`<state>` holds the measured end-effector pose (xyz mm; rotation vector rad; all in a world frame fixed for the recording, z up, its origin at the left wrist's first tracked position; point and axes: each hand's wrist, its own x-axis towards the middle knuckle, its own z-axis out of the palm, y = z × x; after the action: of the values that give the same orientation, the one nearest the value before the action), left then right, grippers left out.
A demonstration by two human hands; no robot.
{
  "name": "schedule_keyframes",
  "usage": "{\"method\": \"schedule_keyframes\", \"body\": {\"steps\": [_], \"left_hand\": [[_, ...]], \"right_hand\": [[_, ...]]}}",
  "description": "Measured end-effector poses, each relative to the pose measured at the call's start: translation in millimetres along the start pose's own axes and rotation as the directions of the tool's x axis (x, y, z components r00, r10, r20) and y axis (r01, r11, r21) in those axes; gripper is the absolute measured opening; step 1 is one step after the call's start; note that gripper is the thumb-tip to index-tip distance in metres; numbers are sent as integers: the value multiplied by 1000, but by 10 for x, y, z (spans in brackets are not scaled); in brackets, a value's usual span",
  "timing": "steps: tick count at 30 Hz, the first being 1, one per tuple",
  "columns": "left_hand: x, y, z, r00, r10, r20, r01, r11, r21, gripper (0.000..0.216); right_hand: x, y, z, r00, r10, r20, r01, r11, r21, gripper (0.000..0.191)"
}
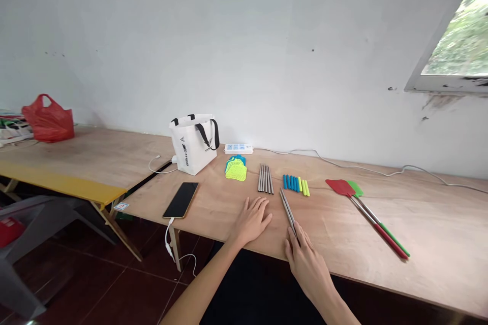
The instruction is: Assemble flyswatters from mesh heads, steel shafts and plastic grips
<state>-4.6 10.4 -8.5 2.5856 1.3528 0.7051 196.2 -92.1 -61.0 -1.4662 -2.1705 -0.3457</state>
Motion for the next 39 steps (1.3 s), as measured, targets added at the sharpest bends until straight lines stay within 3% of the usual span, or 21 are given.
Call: {"method": "schedule_keyframes", "body": {"steps": [4, 8, 11, 15, 20, 23, 25, 29, 39], "left_hand": [[-1, 57, -100, 992, 124, -20, -126, 989, -82, 41], [-16, 142, -214, 944, 328, 36, -318, 933, -172, 37], [-21, 165, -234, 947, 318, 53, -302, 932, -201, 35], [-6, 137, -202, 957, 283, 61, -264, 941, -212, 23], [20, 67, -123, 976, 214, 33, -205, 964, -167, 18], [31, 45, -84, 987, 160, 11, -156, 973, -168, 18], [35, 47, -75, 990, 142, 5, -139, 975, -176, 18], [39, 72, -95, 990, 136, 20, -131, 976, -176, 21], [5, 97, -115, 987, 158, -18, -159, 976, -150, 28]], "right_hand": [[-238, 141, -280, 998, 58, 32, -64, 971, 228, 40], [-138, 393, -536, 962, 155, 225, -245, 853, 461, 33], [31, 510, -597, 949, 153, 274, -280, 805, 523, 33], [272, 436, -531, 950, 121, 288, -265, 804, 532, 37], [592, 357, -345, 973, -57, 222, -82, 818, 569, 39], [779, 592, -197, 993, -28, 115, -31, 877, 480, 39], [883, 834, -105, 989, 146, 29, -147, 937, 316, 41], [998, 1231, 29, 965, 262, 16, -259, 943, 207, 40], [1014, 1479, 97, 903, 429, 23, -430, 903, 8, 25]]}}
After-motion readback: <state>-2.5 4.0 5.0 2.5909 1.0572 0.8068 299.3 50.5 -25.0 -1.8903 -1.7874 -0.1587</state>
